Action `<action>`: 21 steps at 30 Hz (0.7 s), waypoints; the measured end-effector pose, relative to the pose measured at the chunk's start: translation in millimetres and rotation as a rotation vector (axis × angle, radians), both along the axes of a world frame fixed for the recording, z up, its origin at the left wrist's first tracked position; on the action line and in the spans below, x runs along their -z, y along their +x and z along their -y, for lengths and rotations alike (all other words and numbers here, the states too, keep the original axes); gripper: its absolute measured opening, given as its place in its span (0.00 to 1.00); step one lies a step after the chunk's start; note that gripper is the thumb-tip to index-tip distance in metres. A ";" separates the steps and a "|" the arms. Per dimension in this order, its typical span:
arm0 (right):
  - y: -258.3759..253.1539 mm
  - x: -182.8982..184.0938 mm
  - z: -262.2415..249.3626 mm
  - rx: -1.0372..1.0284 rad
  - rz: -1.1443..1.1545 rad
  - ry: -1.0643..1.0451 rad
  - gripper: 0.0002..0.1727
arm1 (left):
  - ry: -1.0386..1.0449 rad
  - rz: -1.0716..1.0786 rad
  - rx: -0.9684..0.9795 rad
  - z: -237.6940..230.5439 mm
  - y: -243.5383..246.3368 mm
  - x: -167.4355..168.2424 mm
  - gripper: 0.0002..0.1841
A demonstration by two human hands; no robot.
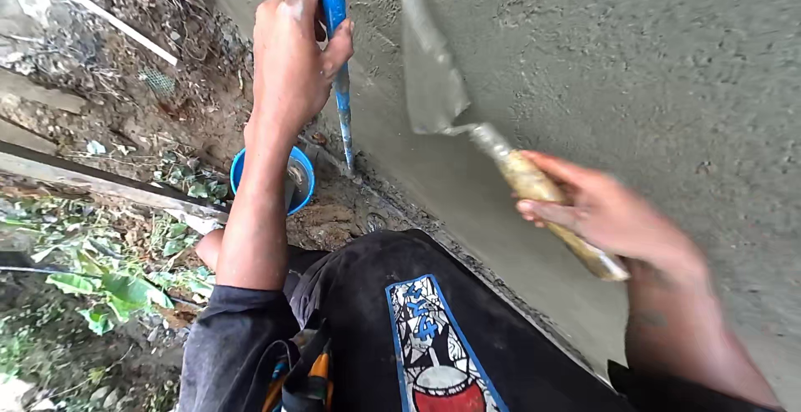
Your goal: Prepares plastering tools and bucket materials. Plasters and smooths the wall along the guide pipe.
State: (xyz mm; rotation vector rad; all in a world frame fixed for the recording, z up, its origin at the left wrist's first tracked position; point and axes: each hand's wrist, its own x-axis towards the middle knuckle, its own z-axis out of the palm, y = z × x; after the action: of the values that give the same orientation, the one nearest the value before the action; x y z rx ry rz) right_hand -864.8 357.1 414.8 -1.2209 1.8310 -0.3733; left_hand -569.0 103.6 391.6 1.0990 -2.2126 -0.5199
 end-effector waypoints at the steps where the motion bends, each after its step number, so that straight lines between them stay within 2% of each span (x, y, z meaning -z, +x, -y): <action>1: 5.7 19.4 13.3 -0.031 0.012 0.023 0.38 | -0.010 0.002 0.007 0.7 1.3 0.3 0.18; 5: 24.9 98.8 78.7 -0.162 0.049 0.104 0.35 | -0.023 0.029 0.003 3.1 2.0 2.3 0.19; 7: 32.9 123.0 107.1 -0.200 0.047 0.123 0.34 | -0.044 0.029 0.002 3.2 2.1 2.9 0.18; 9: 35.9 131.8 124.0 -0.185 0.051 0.100 0.32 | -0.063 0.018 0.007 2.4 1.8 2.3 0.18; 13: 31.2 109.1 120.5 -0.118 0.154 0.096 0.30 | -0.072 0.006 0.015 2.0 2.4 2.5 0.16; 21: 9.1 49.6 63.3 -0.046 0.117 0.022 0.33 | -0.072 0.007 -0.008 -1.0 0.5 3.7 0.17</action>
State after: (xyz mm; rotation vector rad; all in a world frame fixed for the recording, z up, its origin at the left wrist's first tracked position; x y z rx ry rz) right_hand -855.7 293.8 365.2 -1.1987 1.7004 -0.3894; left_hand -568.5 104.6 387.9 1.0729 -2.2140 -0.4298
